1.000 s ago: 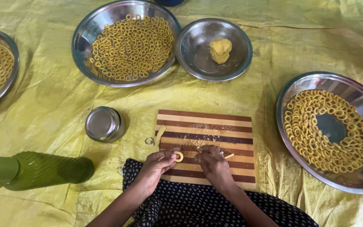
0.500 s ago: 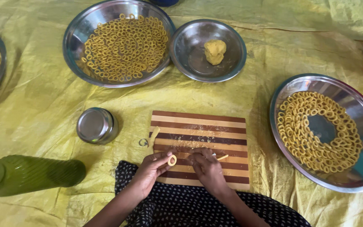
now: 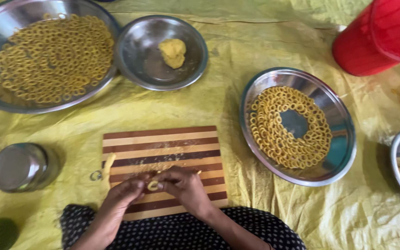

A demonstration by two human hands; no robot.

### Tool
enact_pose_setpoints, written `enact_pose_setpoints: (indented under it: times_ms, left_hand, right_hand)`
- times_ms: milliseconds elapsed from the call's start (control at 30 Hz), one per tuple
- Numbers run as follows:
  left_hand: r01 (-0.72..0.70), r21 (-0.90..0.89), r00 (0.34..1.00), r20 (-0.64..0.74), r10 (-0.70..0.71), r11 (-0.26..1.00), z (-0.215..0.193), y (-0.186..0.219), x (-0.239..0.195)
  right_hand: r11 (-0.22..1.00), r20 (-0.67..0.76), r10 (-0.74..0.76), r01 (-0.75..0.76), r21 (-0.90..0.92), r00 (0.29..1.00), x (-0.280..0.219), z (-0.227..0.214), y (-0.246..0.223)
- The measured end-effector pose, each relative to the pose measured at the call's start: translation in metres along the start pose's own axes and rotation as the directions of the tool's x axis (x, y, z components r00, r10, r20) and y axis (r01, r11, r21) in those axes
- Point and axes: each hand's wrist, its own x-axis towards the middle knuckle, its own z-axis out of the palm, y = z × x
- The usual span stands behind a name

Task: The person rolls small pieces of dough into thin strips on a wooden board, then joins the ends to form rings and places them into a metal tray. The process repeats with additional dough pieces taken from a nearby bowl.

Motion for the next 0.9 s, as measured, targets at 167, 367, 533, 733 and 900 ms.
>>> enact_pose_setpoints:
  times_ms: [167, 367, 533, 733, 900]
  left_hand:
    - [0.13, 0.029, 0.984, -0.128, -0.125, 0.991, -0.002, 0.0, 0.007]
    - [0.216, 0.018, 0.961, -0.182, -0.209, 0.976, -0.027, -0.005, 0.018]
    - [0.235, 0.021, 0.952, -0.209, -0.226, 0.972, -0.044, -0.015, 0.027]
    - [0.212, 0.006, 0.955, -0.213, -0.206, 0.977, -0.075, -0.029, 0.022]
    - [0.199, -0.061, 0.943, -0.258, -0.208, 0.978, -0.081, -0.024, 0.015]
  right_hand:
    - [0.992, -0.411, -0.12, 0.099, -0.072, 0.904, 0.011, -0.121, 0.038]
    - [0.958, -0.872, -0.003, -0.248, -0.143, 0.489, 0.014, -0.294, 0.106]
    - [0.903, -0.897, -0.051, -0.363, -0.229, 0.439, 0.017, -0.346, 0.166]
    - [0.747, -0.873, -0.119, -0.537, -0.392, 0.473, 0.043, -0.361, 0.212]
    - [0.55, -0.793, -0.334, -0.578, -0.603, 0.51, 0.051, -0.355, 0.23]
